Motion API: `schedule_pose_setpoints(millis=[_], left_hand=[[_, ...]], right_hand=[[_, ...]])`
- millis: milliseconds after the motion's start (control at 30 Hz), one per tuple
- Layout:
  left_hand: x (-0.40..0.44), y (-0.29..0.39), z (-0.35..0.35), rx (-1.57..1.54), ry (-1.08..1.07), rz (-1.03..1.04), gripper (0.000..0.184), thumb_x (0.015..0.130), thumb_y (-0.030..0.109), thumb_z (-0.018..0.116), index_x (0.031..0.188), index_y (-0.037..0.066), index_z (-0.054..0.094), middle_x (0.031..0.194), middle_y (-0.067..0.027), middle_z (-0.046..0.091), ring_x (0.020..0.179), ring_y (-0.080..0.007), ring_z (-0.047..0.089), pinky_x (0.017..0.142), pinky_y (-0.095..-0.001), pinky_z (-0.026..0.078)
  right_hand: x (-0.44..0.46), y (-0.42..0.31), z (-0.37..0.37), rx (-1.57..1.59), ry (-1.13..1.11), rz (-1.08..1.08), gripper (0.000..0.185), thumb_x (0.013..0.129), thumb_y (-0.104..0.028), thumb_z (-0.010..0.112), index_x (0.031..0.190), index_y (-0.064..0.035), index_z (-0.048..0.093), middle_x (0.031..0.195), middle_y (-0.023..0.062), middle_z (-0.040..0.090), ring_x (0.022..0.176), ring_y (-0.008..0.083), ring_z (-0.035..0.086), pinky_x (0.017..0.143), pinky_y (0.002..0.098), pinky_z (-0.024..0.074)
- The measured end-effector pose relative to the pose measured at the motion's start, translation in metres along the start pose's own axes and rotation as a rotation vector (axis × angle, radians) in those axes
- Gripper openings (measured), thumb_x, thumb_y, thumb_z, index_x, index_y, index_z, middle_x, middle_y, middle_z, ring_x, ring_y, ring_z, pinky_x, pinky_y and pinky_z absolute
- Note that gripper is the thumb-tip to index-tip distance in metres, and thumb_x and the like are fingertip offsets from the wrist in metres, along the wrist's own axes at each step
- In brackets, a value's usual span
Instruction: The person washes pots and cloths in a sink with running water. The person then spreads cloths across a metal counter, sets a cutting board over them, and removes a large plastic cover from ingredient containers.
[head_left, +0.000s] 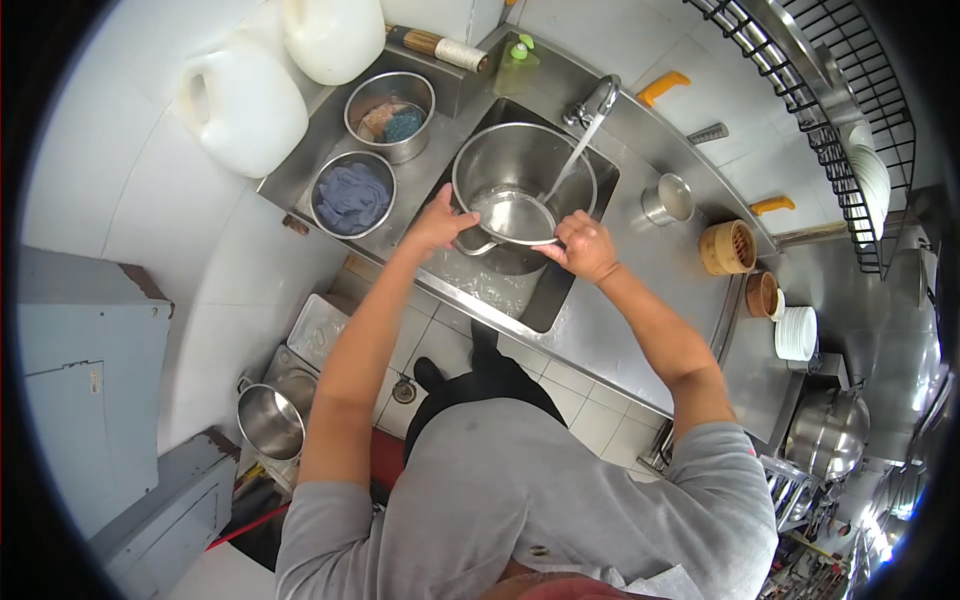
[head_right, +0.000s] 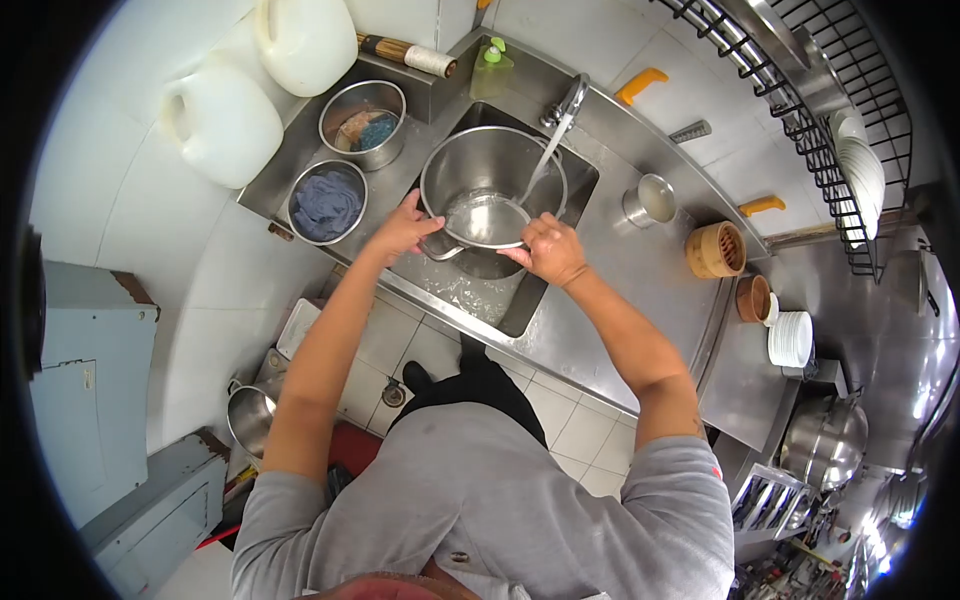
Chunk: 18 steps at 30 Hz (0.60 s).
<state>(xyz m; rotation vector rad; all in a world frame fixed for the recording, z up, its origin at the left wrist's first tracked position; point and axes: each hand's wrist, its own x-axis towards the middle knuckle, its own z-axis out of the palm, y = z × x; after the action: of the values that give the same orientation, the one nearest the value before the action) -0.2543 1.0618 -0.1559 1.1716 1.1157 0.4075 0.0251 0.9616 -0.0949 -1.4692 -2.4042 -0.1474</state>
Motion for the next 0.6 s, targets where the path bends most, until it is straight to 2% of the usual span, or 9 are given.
schedule_pose_setpoints(millis=[33, 133, 233, 267, 300, 367, 433, 533, 600], left_hand=[[0.008, -0.01, 0.012, 0.065, 0.027, 0.0, 0.089, 0.086, 0.029, 0.073, 0.155, 0.019, 0.019, 0.132, -0.0141, 0.056, 0.1, -0.0207, 0.063, 0.066, -0.035, 0.053], [0.019, -0.022, 0.045, 0.068, 0.057, 0.036, 0.079, 0.086, 0.017, 0.072, 0.15, 0.005, 0.028, 0.132, -0.0176, 0.059, 0.115, -0.0247, 0.06, 0.078, -0.0346, 0.055], [0.052, -0.047, 0.058, 0.024, -0.025, 0.054, 0.069, 0.087, 0.014, 0.07, 0.146, 0.004, 0.035, 0.131, -0.0172, 0.059, 0.115, -0.0264, 0.06, 0.086, -0.037, 0.052], [0.066, -0.056, 0.054, 0.004, -0.045, 0.101, 0.069, 0.087, 0.015, 0.07, 0.145, 0.004, 0.036, 0.13, -0.0178, 0.06, 0.115, -0.0271, 0.061, 0.087, -0.0376, 0.051], [0.071, -0.045, 0.047, 0.277, 0.031, 0.098, 0.065, 0.086, 0.021, 0.071, 0.141, 0.002, 0.043, 0.118, -0.0224, 0.064, 0.108, -0.0315, 0.064, 0.086, -0.0381, 0.051], [0.067, -0.006, 0.045, 0.451, 0.236, 0.17, 0.06, 0.088, 0.021, 0.07, 0.141, 0.005, 0.046, 0.118, -0.0187, 0.066, 0.103, -0.0283, 0.066, 0.086, -0.0372, 0.052], [0.07, 0.017, 0.046, 0.608, 0.362, 0.253, 0.055, 0.088, 0.025, 0.069, 0.134, 0.0, 0.052, 0.112, -0.0199, 0.067, 0.095, -0.0304, 0.067, 0.086, -0.0375, 0.052], [0.094, 0.021, 0.054, 0.567, 0.309, 0.406, 0.054, 0.089, 0.03, 0.067, 0.129, -0.004, 0.054, 0.109, -0.0214, 0.067, 0.095, -0.0288, 0.068, 0.085, -0.0364, 0.053], [0.117, 0.029, 0.069, 0.57, 0.159, 0.256, 0.049, 0.091, 0.029, 0.064, 0.127, -0.003, 0.056, 0.11, -0.0201, 0.067, 0.095, -0.0292, 0.068, 0.085, -0.0375, 0.054]], right_hand=[[-0.01, 0.005, 0.013, 0.023, 0.003, 0.001, 0.047, 0.077, -0.053, 0.074, 0.073, -0.0066, 0.065, 0.072, 0.0078, 0.062, 0.078, 0.0279, 0.063, 0.063, 0.0395, 0.0531], [-0.023, 0.022, 0.03, 0.034, -0.45, 0.121, 0.044, 0.074, -0.044, 0.08, 0.081, -0.0024, 0.069, 0.078, 0.0103, 0.067, 0.08, 0.0306, 0.066, 0.069, 0.0408, 0.0546], [0.01, 0.045, 0.004, 0.202, -0.765, 0.368, 0.041, 0.073, -0.034, 0.08, 0.089, 0.0023, 0.07, 0.083, 0.0158, 0.069, 0.078, 0.0303, 0.068, 0.072, 0.0394, 0.0552], [0.018, 0.061, 0.013, 0.309, -0.744, 0.421, 0.039, 0.073, -0.031, 0.079, 0.09, 0.0021, 0.07, 0.084, 0.0165, 0.07, 0.077, 0.0291, 0.068, 0.071, 0.0375, 0.0553], [0.027, 0.077, 0.023, 0.416, -0.722, 0.473, 0.037, 0.072, -0.029, 0.078, 0.092, 0.0019, 0.071, 0.084, 0.0172, 0.071, 0.076, 0.0279, 0.069, 0.07, 0.0355, 0.0554], [0.058, 0.094, 0.048, 0.984, -0.431, 1.025, 0.023, 0.08, -0.023, 0.071, 0.088, -0.0017, 0.072, 0.085, 0.0172, 0.072, 0.081, 0.0274, 0.07, 0.068, 0.0336, 0.055], [0.066, 0.155, 0.115, 1.265, -0.349, 0.985, 0.018, 0.089, -0.015, 0.062, 0.093, -0.0004, 0.071, 0.093, 0.0181, 0.072, 0.087, 0.0305, 0.071, 0.069, 0.036, 0.0577], [0.105, 0.124, 0.071, 1.766, 0.01, 1.143, 0.02, 0.095, -0.008, 0.053, 0.102, 0.0055, 0.066, 0.1, 0.0219, 0.07, 0.089, 0.0312, 0.071, 0.075, 0.0401, 0.0601], [0.106, 0.127, 0.049, 1.973, -0.14, 1.057, 0.024, 0.095, -0.008, 0.055, 0.11, 0.0097, 0.061, 0.104, 0.0229, 0.069, 0.094, 0.0319, 0.071, 0.083, 0.0435, 0.06]])
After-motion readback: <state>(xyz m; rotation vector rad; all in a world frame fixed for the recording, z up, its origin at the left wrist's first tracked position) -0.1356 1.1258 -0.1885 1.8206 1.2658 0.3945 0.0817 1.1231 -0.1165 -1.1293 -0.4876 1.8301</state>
